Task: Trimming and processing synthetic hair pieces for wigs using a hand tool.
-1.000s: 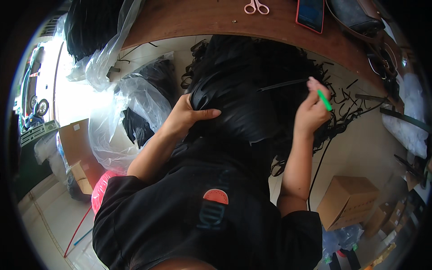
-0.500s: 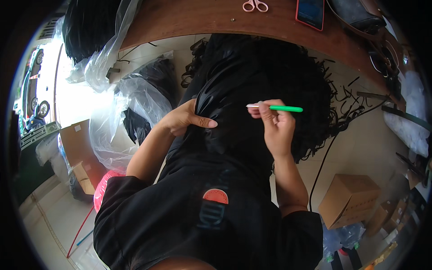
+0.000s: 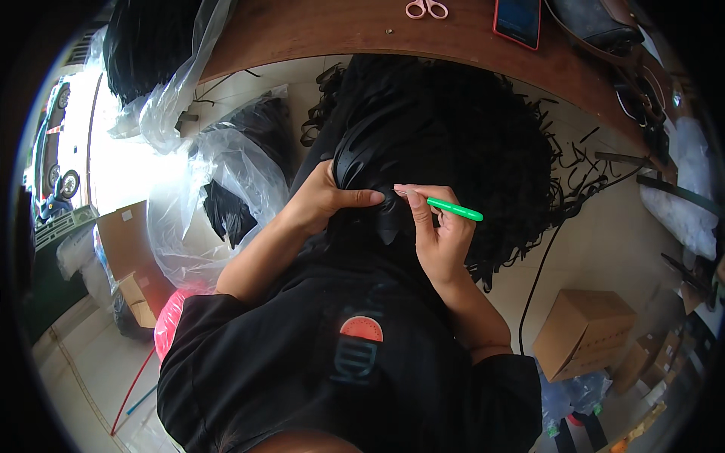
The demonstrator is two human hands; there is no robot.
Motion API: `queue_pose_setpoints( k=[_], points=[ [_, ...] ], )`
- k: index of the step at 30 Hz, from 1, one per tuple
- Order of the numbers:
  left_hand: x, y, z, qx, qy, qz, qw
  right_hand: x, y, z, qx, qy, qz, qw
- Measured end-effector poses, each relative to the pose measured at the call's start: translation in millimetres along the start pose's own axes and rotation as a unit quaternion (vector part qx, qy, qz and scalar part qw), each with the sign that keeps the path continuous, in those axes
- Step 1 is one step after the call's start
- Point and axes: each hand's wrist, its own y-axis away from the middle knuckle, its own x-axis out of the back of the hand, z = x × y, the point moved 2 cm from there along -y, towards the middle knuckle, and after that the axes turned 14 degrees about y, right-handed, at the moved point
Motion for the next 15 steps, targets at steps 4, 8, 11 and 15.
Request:
queue_pose_setpoints(
  k=[4,8,11,15],
  points=[
    [-2.1,1.0,2.3,-0.005,0.006,0.003,1.0,-0.1,-0.2,-1.1,0.0,0.002,0.001,1.0],
    [-2.1,0.8,1.5,-0.013,-0.005,-0.005,1.0,0.0,0.7,-0.2,0.009,0.012,0.003,1.0],
    [-3.0,1.4,2.6,-0.014,-0.009,-0.002,1.0,0.1,1.7,-1.6,0.015,0.031,0.003,0.999],
    [-4.1,-1.1,0.3,-0.026,-0.035,-0.01,0.999,2.9,2.0,-4.2,0.042,0.09,0.001,0.995]
  ],
)
